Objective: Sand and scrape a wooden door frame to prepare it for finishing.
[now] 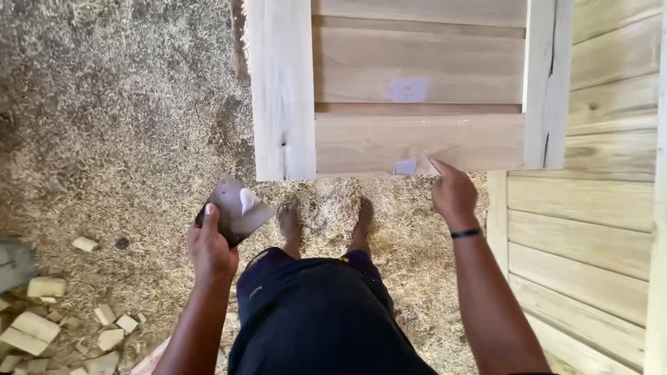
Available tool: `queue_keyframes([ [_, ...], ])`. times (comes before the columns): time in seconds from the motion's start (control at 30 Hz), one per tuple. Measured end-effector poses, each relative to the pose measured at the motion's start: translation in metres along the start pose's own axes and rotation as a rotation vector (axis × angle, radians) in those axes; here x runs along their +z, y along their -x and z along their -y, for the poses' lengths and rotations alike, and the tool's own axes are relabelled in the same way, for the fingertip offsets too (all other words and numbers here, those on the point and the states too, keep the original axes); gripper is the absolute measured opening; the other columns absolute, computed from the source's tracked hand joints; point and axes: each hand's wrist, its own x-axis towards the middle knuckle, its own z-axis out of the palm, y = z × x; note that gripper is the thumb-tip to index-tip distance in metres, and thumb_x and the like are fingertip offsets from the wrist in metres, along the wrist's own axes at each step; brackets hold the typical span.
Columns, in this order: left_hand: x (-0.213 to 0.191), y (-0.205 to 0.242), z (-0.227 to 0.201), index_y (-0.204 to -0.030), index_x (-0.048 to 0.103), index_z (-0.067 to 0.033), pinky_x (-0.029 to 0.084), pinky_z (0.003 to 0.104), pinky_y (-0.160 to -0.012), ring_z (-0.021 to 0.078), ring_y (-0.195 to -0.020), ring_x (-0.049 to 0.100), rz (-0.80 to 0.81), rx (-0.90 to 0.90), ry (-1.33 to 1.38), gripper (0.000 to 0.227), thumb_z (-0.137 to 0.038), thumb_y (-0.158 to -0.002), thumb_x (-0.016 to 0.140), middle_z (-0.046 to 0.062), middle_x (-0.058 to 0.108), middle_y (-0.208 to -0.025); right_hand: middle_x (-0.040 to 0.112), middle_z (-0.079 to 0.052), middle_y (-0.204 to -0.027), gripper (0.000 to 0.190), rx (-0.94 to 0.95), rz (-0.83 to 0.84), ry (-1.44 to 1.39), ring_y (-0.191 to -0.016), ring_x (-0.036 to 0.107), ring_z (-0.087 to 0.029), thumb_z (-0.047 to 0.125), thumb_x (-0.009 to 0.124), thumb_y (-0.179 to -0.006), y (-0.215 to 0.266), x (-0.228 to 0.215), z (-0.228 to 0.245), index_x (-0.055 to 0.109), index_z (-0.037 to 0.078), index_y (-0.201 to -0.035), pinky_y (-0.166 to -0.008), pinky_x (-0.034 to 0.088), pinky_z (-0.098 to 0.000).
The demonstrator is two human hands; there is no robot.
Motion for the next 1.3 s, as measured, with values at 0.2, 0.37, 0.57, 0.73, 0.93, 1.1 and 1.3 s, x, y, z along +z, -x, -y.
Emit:
queue_keyframes([
  [0.2,-0.017,-0.007,0.010,-0.118,0.054,0.0042,0.060,0.054,-0.097,0.0338,-0.109,0.069,0.139,0.053,0.111,0.036,-0.026,-0.101,0.065,0.018,0.066,-0.118,0.072,0.001,-0.128,0.044,-0.135,-0.036,0.179,-0.106,0.069,-0.026,0.006,0.059,-0.090,0.000,0.059,0.033,0.071,0.027,-0.127,-0.066,0.059,-0.0360],
  [0.37,-0.022,-0.009,0.002,-0.118,0.056,0.0026,0.059,0.050,-0.097,0.0316,-0.109,0.070,0.132,0.084,0.142,0.036,-0.027,-0.100,0.065,0.016,0.068,-0.117,0.074,-0.004,-0.124,0.045,-0.290,-0.014,0.147,-0.102,0.071,-0.029,0.009,0.059,-0.090,0.036,0.046,0.085,0.071,0.024,-0.130,-0.080,0.059,-0.0405],
  [0.57,-0.043,-0.015,0.000,-0.124,0.058,0.0054,0.057,0.048,-0.099,0.0301,-0.110,0.069,0.152,0.112,0.216,0.040,-0.027,-0.102,0.064,0.016,0.068,-0.120,0.074,-0.010,-0.118,0.043,-0.455,0.120,0.054,-0.097,0.071,-0.029,0.010,0.056,-0.093,0.036,0.029,0.137,0.071,0.026,-0.131,-0.082,0.059,-0.0428],
  [0.73,-0.053,-0.001,-0.011,-0.127,0.058,0.0055,0.057,0.048,-0.100,0.0305,-0.111,0.069,0.131,0.137,0.246,0.042,-0.028,-0.101,0.064,0.017,0.068,-0.122,0.076,-0.006,-0.121,0.043,-0.928,-0.081,0.016,-0.105,0.071,-0.026,0.005,0.055,-0.090,0.007,0.030,0.199,0.072,0.021,-0.126,-0.092,0.058,-0.0429],
  [0.93,-0.082,0.005,0.002,-0.129,0.057,0.0040,0.056,0.047,-0.103,0.0302,-0.115,0.068,0.060,0.164,0.282,0.044,-0.028,-0.100,0.065,0.015,0.067,-0.124,0.073,-0.010,-0.118,0.043,-0.503,0.130,0.133,-0.094,0.068,-0.026,0.005,0.048,-0.103,-0.046,0.033,0.217,0.069,0.026,-0.134,-0.087,0.058,-0.0428],
  [1.1,-0.098,0.009,0.001,-0.127,0.056,0.0029,0.057,0.053,-0.103,0.0338,-0.117,0.067,-0.069,0.088,0.230,0.045,-0.030,-0.098,0.066,0.016,0.067,-0.124,0.075,-0.007,-0.121,0.046,-0.776,-0.078,0.177,-0.100,0.068,-0.031,-0.002,0.052,-0.092,-0.066,0.038,0.217,0.074,0.020,-0.126,-0.095,0.055,-0.0461],
  [1.3,-0.099,0.007,-0.007,-0.129,0.053,0.0046,0.054,0.054,-0.108,0.0354,-0.121,0.066,-0.094,0.105,0.228,0.052,-0.033,-0.097,0.067,0.018,0.065,-0.126,0.073,-0.008,-0.125,0.045,-0.696,-0.125,0.118,-0.109,0.066,-0.031,-0.003,0.056,-0.089,-0.055,0.060,0.228,0.074,0.018,-0.126,-0.095,0.053,-0.0462],
])
